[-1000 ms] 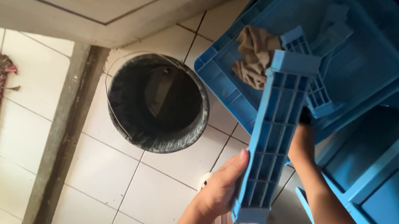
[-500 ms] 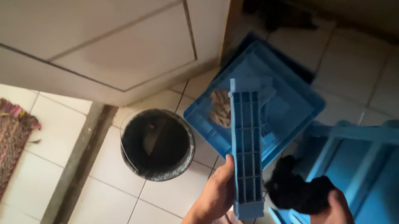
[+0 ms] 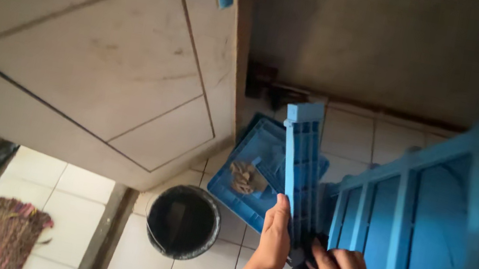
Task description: The person wipes a blue plastic furniture leg with a black cloth and then detaches it along with a square plastic frame from a larger storage unit.
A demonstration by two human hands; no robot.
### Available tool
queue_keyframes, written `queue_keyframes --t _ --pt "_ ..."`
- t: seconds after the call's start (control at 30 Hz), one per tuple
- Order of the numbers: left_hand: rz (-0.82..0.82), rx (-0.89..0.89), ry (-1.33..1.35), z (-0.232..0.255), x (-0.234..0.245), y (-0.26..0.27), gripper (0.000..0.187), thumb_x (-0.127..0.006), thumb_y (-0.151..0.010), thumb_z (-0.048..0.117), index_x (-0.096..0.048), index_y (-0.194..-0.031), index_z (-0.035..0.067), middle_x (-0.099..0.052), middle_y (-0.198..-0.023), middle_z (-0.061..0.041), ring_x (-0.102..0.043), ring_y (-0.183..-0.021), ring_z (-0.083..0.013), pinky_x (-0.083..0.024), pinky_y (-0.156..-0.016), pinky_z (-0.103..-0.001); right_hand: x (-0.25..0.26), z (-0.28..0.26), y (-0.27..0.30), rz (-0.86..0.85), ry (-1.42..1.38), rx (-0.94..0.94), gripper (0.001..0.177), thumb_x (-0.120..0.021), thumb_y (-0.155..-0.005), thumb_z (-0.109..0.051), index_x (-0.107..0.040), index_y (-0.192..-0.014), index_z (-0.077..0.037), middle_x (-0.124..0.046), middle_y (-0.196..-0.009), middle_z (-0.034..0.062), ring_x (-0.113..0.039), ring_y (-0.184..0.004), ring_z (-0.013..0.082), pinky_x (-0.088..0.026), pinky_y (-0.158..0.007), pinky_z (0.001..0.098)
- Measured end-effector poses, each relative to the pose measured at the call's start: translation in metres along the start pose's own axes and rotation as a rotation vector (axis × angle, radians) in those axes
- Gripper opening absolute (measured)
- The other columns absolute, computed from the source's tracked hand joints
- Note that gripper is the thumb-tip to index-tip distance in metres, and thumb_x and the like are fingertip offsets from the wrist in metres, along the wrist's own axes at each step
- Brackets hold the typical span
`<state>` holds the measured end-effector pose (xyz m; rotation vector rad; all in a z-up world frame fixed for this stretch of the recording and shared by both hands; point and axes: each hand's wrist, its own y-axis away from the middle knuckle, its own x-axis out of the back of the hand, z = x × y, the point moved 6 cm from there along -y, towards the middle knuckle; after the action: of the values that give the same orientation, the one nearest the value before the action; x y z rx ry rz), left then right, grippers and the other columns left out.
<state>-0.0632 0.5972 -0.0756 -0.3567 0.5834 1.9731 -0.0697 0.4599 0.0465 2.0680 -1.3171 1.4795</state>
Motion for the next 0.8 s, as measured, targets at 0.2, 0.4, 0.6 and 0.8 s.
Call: queue_keyframes --t 0.2,0.4,0.6,0.8 --pt "-0.281 -0.114 0.068 0.112 -0.076 0.052 0.048 -0.032 -0.109 0.043 -0.063 -0.116 0.007 -0.066 -0.102 0.003 -0.055 -0.091 -0.0058 -0.047 -0.084 -0.023 0.079 -0.043 0.005 0.091 -0.054 0.049 0.044 -0.077 -0.073 -0.011 -0.071 -0.115 -0.004 -0.063 -0.093 0.0088 -0.064 -0.086 0.0271 -0.055 -0.072 0.0364" --pt "-0.404 -0.225 -0.073 0.142 -0.093 0.097 0.05 -0.033 -0.114 0.042 -0.064 -0.11 0.003 -0.062 -0.095 0.004 -0.051 -0.087 -0.0054 -0.045 -0.079 -0.022 0.123 -0.07 0.017 -0.097 -0.117 0.006 0.039 -0.082 -0.073 -0.017 -0.075 -0.11 -0.007 -0.064 -0.099 0.0094 -0.069 -0.084 0.0271 -0.057 -0.072 0.0363" --pt "-0.34 -0.174 -0.079 0.129 -0.1 0.117 0.052 -0.034 -0.115 0.043 -0.059 -0.089 0.006 -0.051 -0.078 0.006 -0.04 -0.07 -0.0053 -0.036 -0.06 -0.024 0.152 -0.081 0.026 -0.209 -0.058 0.091 0.032 -0.082 -0.073 -0.017 -0.078 -0.103 -0.009 -0.063 -0.098 0.0062 -0.069 -0.078 0.0251 -0.057 -0.067 0.0376" --pt "-0.351 -0.269 -0.139 0.131 -0.12 0.127 0.052 -0.035 -0.114 0.045 -0.058 -0.088 0.006 -0.049 -0.077 0.007 -0.038 -0.07 -0.0044 -0.035 -0.06 -0.025 0.179 -0.077 0.046 0.003 -0.109 0.26 0.028 -0.083 -0.07 -0.011 -0.077 -0.096 -0.003 -0.063 -0.087 0.0055 -0.068 -0.072 0.0211 -0.055 -0.062 0.0337"
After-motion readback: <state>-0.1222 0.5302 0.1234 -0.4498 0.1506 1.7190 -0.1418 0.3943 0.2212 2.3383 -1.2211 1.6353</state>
